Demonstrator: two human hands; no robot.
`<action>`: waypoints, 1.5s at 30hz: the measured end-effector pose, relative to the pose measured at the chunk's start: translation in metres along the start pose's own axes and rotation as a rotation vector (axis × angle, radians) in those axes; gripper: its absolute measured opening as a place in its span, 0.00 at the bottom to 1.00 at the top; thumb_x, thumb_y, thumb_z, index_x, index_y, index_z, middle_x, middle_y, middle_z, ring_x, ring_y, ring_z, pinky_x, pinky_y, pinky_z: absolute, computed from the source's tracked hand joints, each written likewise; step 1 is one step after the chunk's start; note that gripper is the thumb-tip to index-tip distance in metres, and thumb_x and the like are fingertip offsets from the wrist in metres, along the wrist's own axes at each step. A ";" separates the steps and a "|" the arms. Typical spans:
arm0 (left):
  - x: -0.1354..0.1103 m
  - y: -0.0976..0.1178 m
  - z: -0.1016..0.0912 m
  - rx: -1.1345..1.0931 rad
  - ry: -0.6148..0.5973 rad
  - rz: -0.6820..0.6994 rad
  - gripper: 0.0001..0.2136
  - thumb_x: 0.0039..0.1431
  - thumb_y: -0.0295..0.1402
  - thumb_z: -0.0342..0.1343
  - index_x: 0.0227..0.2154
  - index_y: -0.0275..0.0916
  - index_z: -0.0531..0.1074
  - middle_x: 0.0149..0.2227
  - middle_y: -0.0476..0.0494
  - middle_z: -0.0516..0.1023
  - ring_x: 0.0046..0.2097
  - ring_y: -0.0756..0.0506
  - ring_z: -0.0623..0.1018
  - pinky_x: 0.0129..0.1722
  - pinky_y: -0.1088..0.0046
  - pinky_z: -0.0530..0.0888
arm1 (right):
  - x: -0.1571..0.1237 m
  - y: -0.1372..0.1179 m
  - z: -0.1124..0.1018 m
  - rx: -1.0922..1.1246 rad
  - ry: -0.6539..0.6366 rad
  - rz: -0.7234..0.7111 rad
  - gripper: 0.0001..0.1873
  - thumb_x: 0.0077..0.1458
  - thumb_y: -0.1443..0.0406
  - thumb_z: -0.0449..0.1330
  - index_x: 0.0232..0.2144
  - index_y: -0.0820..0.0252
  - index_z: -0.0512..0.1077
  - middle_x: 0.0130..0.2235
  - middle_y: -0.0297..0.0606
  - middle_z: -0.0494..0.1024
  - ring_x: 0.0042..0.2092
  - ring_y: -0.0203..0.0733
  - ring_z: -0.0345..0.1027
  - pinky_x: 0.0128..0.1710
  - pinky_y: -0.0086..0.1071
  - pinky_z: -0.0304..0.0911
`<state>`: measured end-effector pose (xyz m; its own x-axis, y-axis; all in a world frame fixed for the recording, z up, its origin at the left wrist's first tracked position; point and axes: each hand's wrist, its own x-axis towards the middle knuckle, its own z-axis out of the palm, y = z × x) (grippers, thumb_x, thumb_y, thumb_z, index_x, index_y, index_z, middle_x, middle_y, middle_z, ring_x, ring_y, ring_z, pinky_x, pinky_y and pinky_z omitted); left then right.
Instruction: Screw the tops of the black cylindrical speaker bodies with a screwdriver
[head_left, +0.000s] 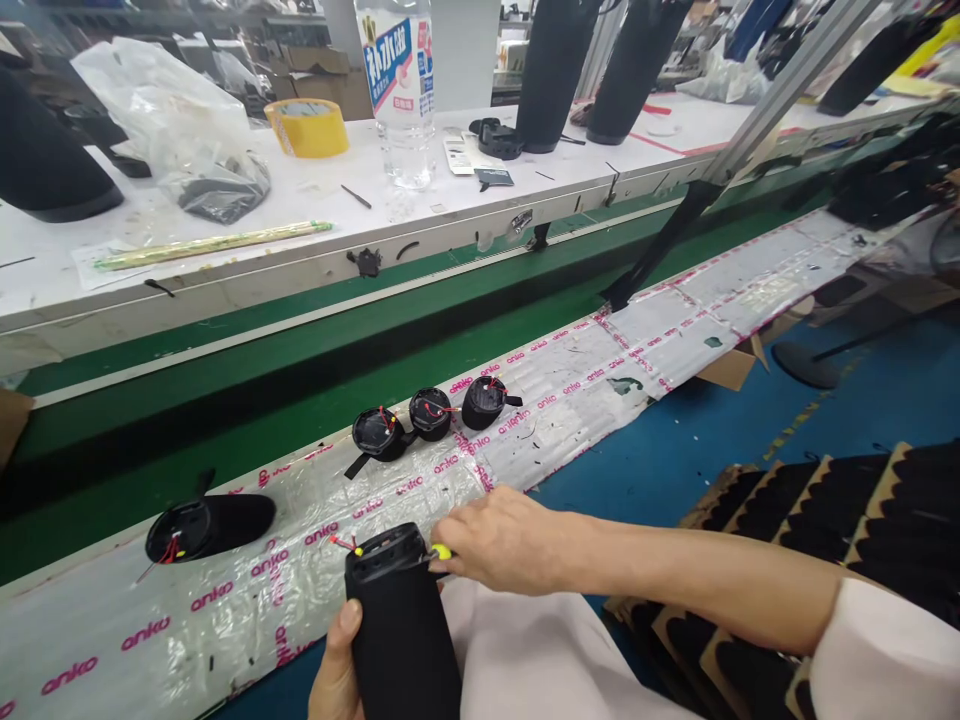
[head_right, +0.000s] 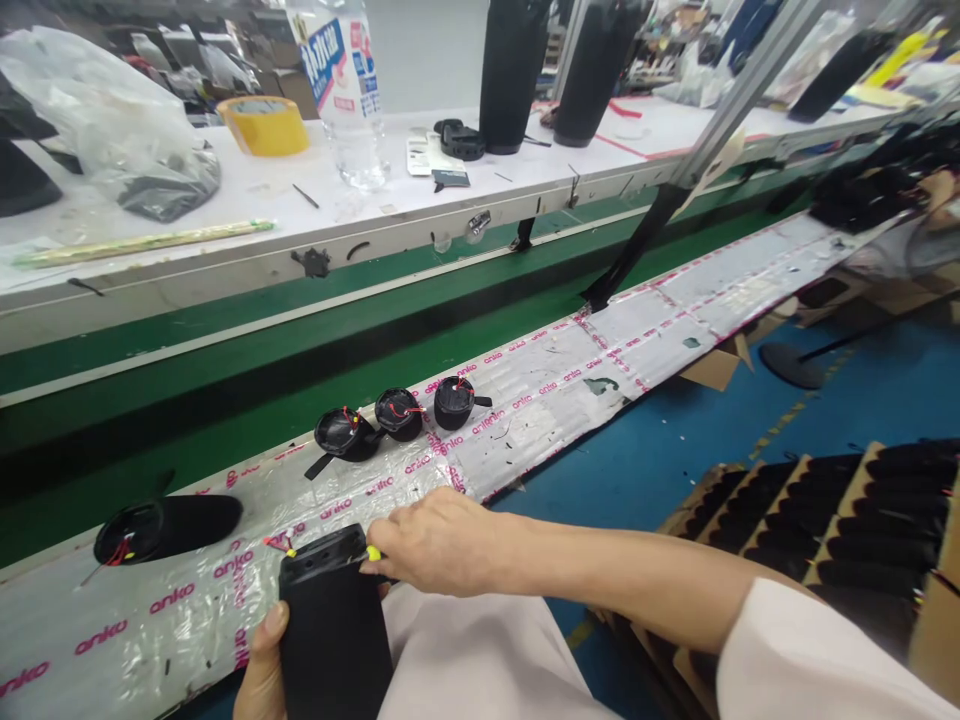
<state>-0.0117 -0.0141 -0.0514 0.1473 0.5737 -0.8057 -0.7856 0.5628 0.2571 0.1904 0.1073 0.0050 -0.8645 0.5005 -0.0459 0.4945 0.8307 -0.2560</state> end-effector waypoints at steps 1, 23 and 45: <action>0.001 0.000 -0.002 -0.027 0.032 -0.007 0.26 0.45 0.55 0.64 0.36 0.35 0.81 0.33 0.33 0.83 0.31 0.36 0.81 0.33 0.60 0.80 | 0.000 0.000 0.000 -0.015 0.002 -0.017 0.18 0.71 0.52 0.43 0.39 0.59 0.64 0.33 0.34 0.76 0.29 0.40 0.71 0.21 0.37 0.41; -0.009 0.008 0.009 0.190 0.066 0.267 0.43 0.41 0.47 0.70 0.62 0.43 0.63 0.46 0.39 0.82 0.45 0.31 0.80 0.38 0.61 0.80 | -0.002 -0.013 -0.006 -0.157 0.028 -0.011 0.10 0.71 0.60 0.45 0.38 0.57 0.61 0.29 0.34 0.72 0.25 0.41 0.65 0.19 0.36 0.40; 0.007 0.006 -0.009 0.222 0.087 0.208 0.32 0.43 0.47 0.69 0.51 0.38 0.75 0.40 0.39 0.84 0.53 0.31 0.78 0.53 0.57 0.77 | 0.011 -0.005 -0.017 -0.120 -0.061 -0.089 0.15 0.70 0.55 0.46 0.38 0.58 0.63 0.26 0.32 0.73 0.23 0.40 0.67 0.18 0.37 0.39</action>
<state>-0.0212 -0.0118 -0.0603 -0.0621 0.6426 -0.7637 -0.6419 0.5602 0.5236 0.1802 0.1131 0.0219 -0.9074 0.4110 -0.0873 0.4197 0.8961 -0.1442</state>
